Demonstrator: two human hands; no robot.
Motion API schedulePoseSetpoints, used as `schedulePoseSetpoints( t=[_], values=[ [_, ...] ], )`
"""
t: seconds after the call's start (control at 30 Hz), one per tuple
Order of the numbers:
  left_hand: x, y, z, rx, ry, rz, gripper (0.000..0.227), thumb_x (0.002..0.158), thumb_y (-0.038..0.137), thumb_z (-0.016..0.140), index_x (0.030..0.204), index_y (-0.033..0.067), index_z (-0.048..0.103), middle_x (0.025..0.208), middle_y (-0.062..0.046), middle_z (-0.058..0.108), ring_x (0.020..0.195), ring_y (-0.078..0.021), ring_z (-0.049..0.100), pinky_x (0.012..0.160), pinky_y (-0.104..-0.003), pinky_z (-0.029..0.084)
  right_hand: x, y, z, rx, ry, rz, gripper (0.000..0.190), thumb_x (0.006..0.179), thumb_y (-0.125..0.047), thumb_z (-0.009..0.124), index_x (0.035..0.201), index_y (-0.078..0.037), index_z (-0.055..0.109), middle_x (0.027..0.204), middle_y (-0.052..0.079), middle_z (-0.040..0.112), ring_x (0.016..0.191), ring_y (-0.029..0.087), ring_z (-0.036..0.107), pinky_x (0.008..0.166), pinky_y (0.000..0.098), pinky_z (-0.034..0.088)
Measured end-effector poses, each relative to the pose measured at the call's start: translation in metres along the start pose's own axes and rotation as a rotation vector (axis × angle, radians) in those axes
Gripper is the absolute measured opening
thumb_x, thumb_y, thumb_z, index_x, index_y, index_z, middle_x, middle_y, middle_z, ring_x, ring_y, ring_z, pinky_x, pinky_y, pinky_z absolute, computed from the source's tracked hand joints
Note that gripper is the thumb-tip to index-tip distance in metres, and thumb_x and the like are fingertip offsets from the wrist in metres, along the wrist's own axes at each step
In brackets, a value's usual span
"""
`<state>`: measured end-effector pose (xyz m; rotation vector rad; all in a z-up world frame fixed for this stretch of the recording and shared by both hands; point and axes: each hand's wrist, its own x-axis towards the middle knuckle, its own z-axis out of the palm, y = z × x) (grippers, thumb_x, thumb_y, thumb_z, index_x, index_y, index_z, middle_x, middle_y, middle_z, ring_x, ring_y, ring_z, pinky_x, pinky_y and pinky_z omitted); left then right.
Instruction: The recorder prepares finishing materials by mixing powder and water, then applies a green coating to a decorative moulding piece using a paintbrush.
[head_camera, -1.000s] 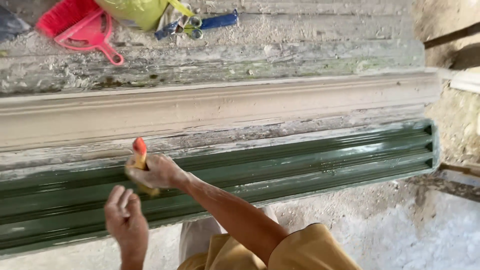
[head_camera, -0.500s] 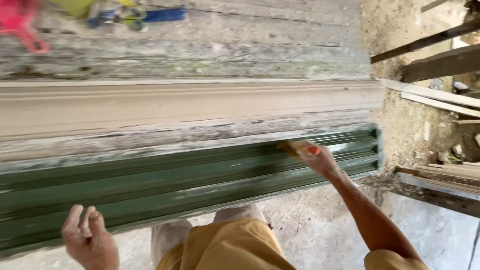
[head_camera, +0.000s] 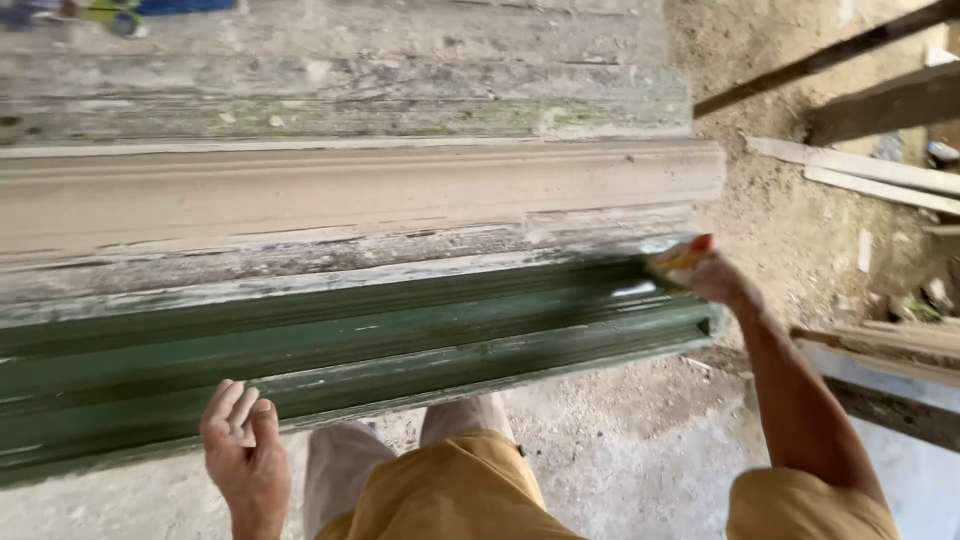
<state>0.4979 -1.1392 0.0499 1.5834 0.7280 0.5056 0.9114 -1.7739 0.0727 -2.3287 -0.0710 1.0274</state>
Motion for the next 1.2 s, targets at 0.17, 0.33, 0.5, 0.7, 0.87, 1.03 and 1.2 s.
schedulePoseSetpoints(
  t=[0.17,0.33,0.5,0.7,0.87,1.03,1.2],
  values=[
    [-0.007,0.002,-0.027,-0.016,0.088,-0.114,0.044,0.106,0.004,0.059,0.146,-0.0079,0.044,0.15,-0.02,0.051,0.131,-0.0234,0.057,0.105,-0.029,0.051,0.059,-0.153,0.155,-0.689,-0.3,-0.399,0.043,0.096,-0.032,0.069,0.138,-0.021,0.067,0.131,0.003,0.073,0.114,0.021,0.07,0.096,0.0337,0.059],
    [-0.008,-0.001,-0.063,-0.021,0.171,-0.108,0.042,0.105,0.007,0.057,0.143,-0.0084,0.045,0.154,-0.02,0.047,0.13,-0.023,0.057,0.104,-0.03,0.052,0.103,-0.322,0.36,-0.515,-0.422,-0.76,0.045,0.103,-0.051,0.053,0.137,-0.025,0.068,0.127,0.004,0.068,0.114,0.023,0.064,0.102,0.044,0.05],
    [0.0,-0.028,-0.084,0.029,0.276,-0.096,0.04,0.105,0.008,0.062,0.139,-0.0079,0.05,0.142,-0.018,0.054,0.123,-0.0223,0.06,0.1,-0.031,0.054,0.041,-0.458,0.443,-0.037,-0.28,-0.598,0.046,0.097,-0.045,0.062,0.133,-0.016,0.066,0.121,0.008,0.073,0.105,0.019,0.07,0.087,0.0334,0.06],
    [-0.01,-0.045,-0.101,0.082,0.298,-0.082,0.037,0.11,0.007,0.064,0.141,-0.0085,0.052,0.134,-0.016,0.06,0.117,-0.0196,0.061,0.096,-0.03,0.053,0.062,-0.266,0.37,-0.915,0.321,-1.1,0.046,0.093,-0.007,0.054,0.137,-0.004,0.066,0.138,0.006,0.071,0.113,0.017,0.07,0.081,0.0318,0.059],
    [-0.028,-0.079,-0.068,0.097,0.279,-0.171,0.036,0.113,0.007,0.067,0.142,-0.0094,0.053,0.111,-0.016,0.061,0.103,-0.0168,0.06,0.092,-0.028,0.053,-0.027,-0.085,0.173,-0.152,0.21,-0.309,0.03,0.098,-0.019,0.062,0.127,-0.02,0.07,0.129,0.007,0.073,0.106,0.016,0.073,0.084,0.0271,0.063],
    [-0.036,-0.057,-0.016,-0.057,0.276,-0.175,0.041,0.111,0.006,0.067,0.145,-0.0085,0.052,0.109,-0.015,0.063,0.102,-0.0131,0.061,0.095,-0.024,0.055,-0.063,-0.048,0.064,-0.009,0.36,0.053,0.026,0.107,-0.018,0.056,0.128,-0.025,0.069,0.147,-0.001,0.064,0.102,0.009,0.069,0.059,0.0178,0.054],
    [-0.034,-0.045,0.009,0.012,0.197,-0.166,0.046,0.107,0.004,0.065,0.148,-0.01,0.049,0.12,-0.017,0.066,0.105,-0.0146,0.061,0.09,-0.025,0.051,-0.04,-0.003,0.053,-0.345,0.765,-0.105,0.031,0.097,-0.014,0.057,0.127,-0.017,0.065,0.101,0.009,0.07,0.086,0.018,0.062,0.067,0.0267,0.05]
  ],
)
